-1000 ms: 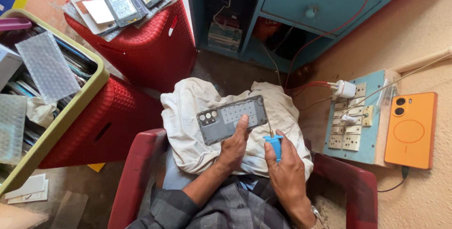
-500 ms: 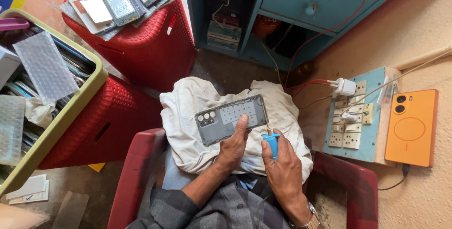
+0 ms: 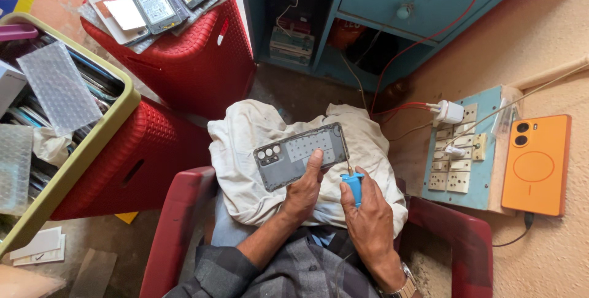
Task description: The person prepares a small piece of double-sided tape and uses a blue handheld electronic tool to work on the back of a phone.
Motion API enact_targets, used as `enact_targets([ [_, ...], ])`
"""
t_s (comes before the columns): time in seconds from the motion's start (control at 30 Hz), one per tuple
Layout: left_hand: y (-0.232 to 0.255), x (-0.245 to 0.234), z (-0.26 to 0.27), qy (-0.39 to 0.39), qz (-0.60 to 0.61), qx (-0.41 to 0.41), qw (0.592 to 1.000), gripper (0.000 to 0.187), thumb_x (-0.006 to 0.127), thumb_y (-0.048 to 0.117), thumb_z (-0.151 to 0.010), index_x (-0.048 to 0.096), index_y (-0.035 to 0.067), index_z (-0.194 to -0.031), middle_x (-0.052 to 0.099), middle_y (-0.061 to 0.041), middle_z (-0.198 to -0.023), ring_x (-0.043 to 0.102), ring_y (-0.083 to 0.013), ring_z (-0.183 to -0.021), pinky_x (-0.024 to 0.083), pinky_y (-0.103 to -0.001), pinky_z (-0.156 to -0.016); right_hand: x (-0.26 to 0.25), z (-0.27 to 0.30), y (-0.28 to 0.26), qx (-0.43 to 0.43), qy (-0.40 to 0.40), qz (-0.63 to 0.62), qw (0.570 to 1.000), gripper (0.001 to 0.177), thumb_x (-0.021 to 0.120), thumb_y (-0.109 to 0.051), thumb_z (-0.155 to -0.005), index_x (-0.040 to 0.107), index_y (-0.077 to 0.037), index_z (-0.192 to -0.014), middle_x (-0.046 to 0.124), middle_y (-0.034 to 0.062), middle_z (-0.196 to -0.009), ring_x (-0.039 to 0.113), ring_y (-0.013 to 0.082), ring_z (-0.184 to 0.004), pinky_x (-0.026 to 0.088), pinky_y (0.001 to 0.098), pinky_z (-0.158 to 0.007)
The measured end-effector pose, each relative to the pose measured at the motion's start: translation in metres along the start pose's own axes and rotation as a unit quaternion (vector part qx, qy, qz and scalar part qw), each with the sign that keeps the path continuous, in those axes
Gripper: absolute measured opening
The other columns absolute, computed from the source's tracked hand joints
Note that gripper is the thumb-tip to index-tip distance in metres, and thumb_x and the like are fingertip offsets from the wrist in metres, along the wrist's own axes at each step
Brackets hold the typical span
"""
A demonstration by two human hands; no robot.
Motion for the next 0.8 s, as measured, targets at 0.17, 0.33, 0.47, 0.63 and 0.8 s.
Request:
enact_targets([
  [0.17, -0.001, -0.001, 0.000, 0.000, -0.022, 0.009, 1.000, 0.024, 0.067, 0.019, -0.101, 0.063, 0.003, -0.118, 0.065, -0.005, -0.110, 0.064, -0.0143, -0.099, 0.057, -0.032, -0.093, -0.001, -0.001, 0.000, 0.017, -0.008, -0.003, 1.000, 0.049, 0.061, -0.034, -0.097, 0.058, 0.001, -0.131, 0.070, 0.0256, -0.108, 0.073, 0.0407, -0.089, 0.058, 0.0461, -0.072],
  [0.33, -0.011, -0.006, -0.001, 0.017, -0.039, -0.004, 0.999, 0.023, 0.066, 0.021, -0.099, 0.065, 0.004, -0.115, 0.066, -0.002, -0.105, 0.063, -0.0119, -0.092, 0.057, -0.030, -0.086, 0.000, 0.001, -0.004, -0.030, -0.006, -0.019, 0.999, 0.048, 0.061, -0.033, -0.099, 0.057, 0.002, -0.131, 0.070, 0.0263, -0.112, 0.071, 0.0424, -0.097, 0.057, 0.0462, -0.078],
  [0.47, -0.015, -0.014, 0.000, -0.003, -0.049, 0.018, 0.999, 0.022, 0.070, 0.020, -0.111, 0.064, -0.002, -0.112, 0.058, -0.004, -0.098, 0.050, -0.0123, -0.080, 0.052, -0.030, -0.078, 0.002, 0.002, -0.002, -0.011, -0.006, -0.023, 1.000, 0.049, 0.062, -0.033, -0.097, 0.058, 0.002, -0.131, 0.070, 0.0253, -0.114, 0.071, 0.0418, -0.099, 0.056, 0.0460, -0.080],
  [0.63, -0.011, -0.011, -0.003, 0.009, -0.051, 0.013, 0.999, 0.022, 0.068, 0.022, -0.105, 0.065, 0.001, -0.114, 0.062, -0.003, -0.100, 0.055, -0.0113, -0.083, 0.054, -0.029, -0.080, 0.000, 0.000, 0.001, 0.007, -0.005, -0.012, 1.000, 0.049, 0.062, -0.034, -0.098, 0.058, 0.002, -0.131, 0.070, 0.0253, -0.112, 0.071, 0.0416, -0.097, 0.056, 0.0462, -0.079],
  [0.8, -0.003, -0.003, 0.000, 0.015, -0.044, -0.028, 0.999, 0.026, 0.066, 0.024, -0.098, 0.066, 0.005, -0.115, 0.068, -0.002, -0.105, 0.065, -0.0122, -0.095, 0.057, -0.027, -0.086, 0.001, 0.002, 0.002, 0.005, -0.020, -0.033, 0.999, 0.050, 0.061, -0.035, -0.099, 0.058, 0.001, -0.133, 0.071, 0.0229, -0.111, 0.073, 0.0355, -0.095, 0.058, 0.0428, -0.076],
])
Point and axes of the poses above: each hand's wrist, its own z-axis away from the middle knuckle, its own x-axis out of the palm, y = z × x, the point moved 4 cm from there along -z, towards the middle knuckle
